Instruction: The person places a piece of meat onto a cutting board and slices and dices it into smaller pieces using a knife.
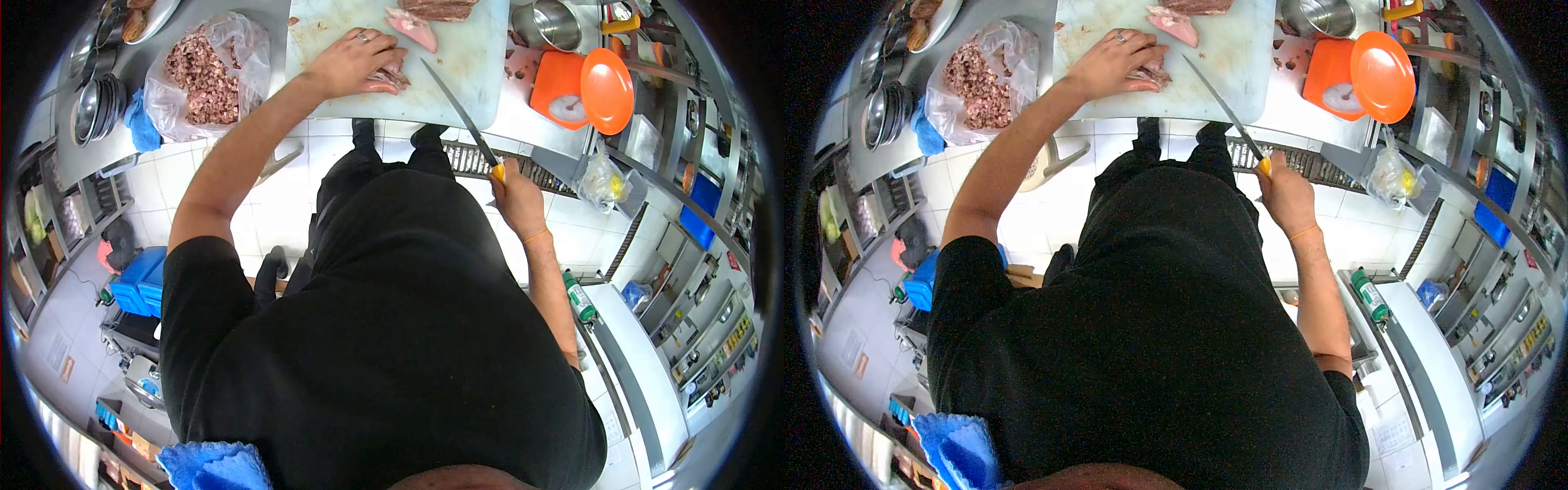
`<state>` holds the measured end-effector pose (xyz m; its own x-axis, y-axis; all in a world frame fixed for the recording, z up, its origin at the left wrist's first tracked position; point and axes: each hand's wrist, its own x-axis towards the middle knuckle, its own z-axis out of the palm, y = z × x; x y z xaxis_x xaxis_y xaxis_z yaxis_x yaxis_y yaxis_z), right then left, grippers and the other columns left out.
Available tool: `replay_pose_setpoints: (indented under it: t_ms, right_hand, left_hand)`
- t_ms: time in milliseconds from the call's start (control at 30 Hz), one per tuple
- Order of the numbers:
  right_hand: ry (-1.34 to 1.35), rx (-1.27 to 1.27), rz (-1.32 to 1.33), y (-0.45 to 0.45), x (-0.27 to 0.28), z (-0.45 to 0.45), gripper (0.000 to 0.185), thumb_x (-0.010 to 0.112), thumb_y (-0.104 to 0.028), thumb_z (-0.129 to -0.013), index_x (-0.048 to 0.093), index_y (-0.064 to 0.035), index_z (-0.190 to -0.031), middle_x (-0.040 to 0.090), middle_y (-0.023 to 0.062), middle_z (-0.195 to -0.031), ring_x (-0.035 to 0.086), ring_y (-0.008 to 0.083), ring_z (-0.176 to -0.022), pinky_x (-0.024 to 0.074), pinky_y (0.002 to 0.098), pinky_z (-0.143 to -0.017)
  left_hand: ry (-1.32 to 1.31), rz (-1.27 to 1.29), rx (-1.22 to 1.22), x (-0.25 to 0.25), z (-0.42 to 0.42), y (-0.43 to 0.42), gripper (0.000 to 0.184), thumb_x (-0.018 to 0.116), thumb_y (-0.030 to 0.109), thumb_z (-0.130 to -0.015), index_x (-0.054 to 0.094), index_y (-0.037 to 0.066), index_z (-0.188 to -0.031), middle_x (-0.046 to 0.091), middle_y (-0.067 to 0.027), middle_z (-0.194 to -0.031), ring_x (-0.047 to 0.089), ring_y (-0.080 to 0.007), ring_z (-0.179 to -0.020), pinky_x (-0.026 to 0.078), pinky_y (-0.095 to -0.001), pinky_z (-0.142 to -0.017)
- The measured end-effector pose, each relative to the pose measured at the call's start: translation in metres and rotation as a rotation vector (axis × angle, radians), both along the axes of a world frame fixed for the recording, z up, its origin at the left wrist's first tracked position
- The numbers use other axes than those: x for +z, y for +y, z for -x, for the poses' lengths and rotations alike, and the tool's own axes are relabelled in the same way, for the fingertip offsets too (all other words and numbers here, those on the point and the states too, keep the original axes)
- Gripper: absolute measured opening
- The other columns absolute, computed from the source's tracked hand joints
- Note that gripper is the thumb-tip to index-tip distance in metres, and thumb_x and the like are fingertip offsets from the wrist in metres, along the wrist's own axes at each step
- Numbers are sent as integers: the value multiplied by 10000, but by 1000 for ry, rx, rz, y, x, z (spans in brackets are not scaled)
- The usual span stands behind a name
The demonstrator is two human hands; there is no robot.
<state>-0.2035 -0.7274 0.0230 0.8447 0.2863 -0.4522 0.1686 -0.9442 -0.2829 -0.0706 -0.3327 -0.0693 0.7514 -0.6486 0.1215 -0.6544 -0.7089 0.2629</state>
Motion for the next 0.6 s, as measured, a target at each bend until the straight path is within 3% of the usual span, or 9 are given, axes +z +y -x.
replay_pose_setpoints:
  t_ms: [167,267,367,467,600]
  right_hand:
    - [10,10,-41,12,-3,-5,338,644,-320,-1033,489,-23,-1074,688,231,-725,696,461,-710,538,557,-614]
    - [-40,33,-61,22,-10,-11,348,633,-338,-1039,493,-22,-1081,684,229,-717,695,458,-704,538,552,-610]
    - [-44,21,-89,36,-10,-20,368,611,-367,-1048,498,-19,-1093,682,224,-710,697,451,-701,538,545,-606]
    - [-52,34,-19,45,-13,-22,376,592,-380,-1055,500,-18,-1097,683,220,-714,701,444,-707,536,544,-604]
    - [-49,43,-9,49,-13,-21,372,589,-379,-1056,500,-20,-1094,691,214,-721,707,436,-710,539,547,-609]
  left_hand:
    - [-109,82,272,0,25,-17,604,790,587,-824,715,171,-1257,649,-56,-1168,632,-260,-1124,456,-424,-1025]
    - [-174,86,523,-5,39,-33,626,812,596,-814,729,173,-1268,663,-51,-1116,632,-262,-1050,468,-435,-922]
    - [-194,108,806,-14,44,-50,682,827,636,-771,736,165,-1255,666,-88,-1088,625,-297,-1080,452,-478,-933]
    - [-142,137,929,-11,50,-64,700,845,614,-749,711,141,-1246,643,-100,-1151,595,-332,-1139,387,-532,-1015]
    - [-219,165,884,-4,57,-58,759,849,616,-747,683,127,-1303,639,-101,-1240,567,-328,-1198,355,-524,-1065]
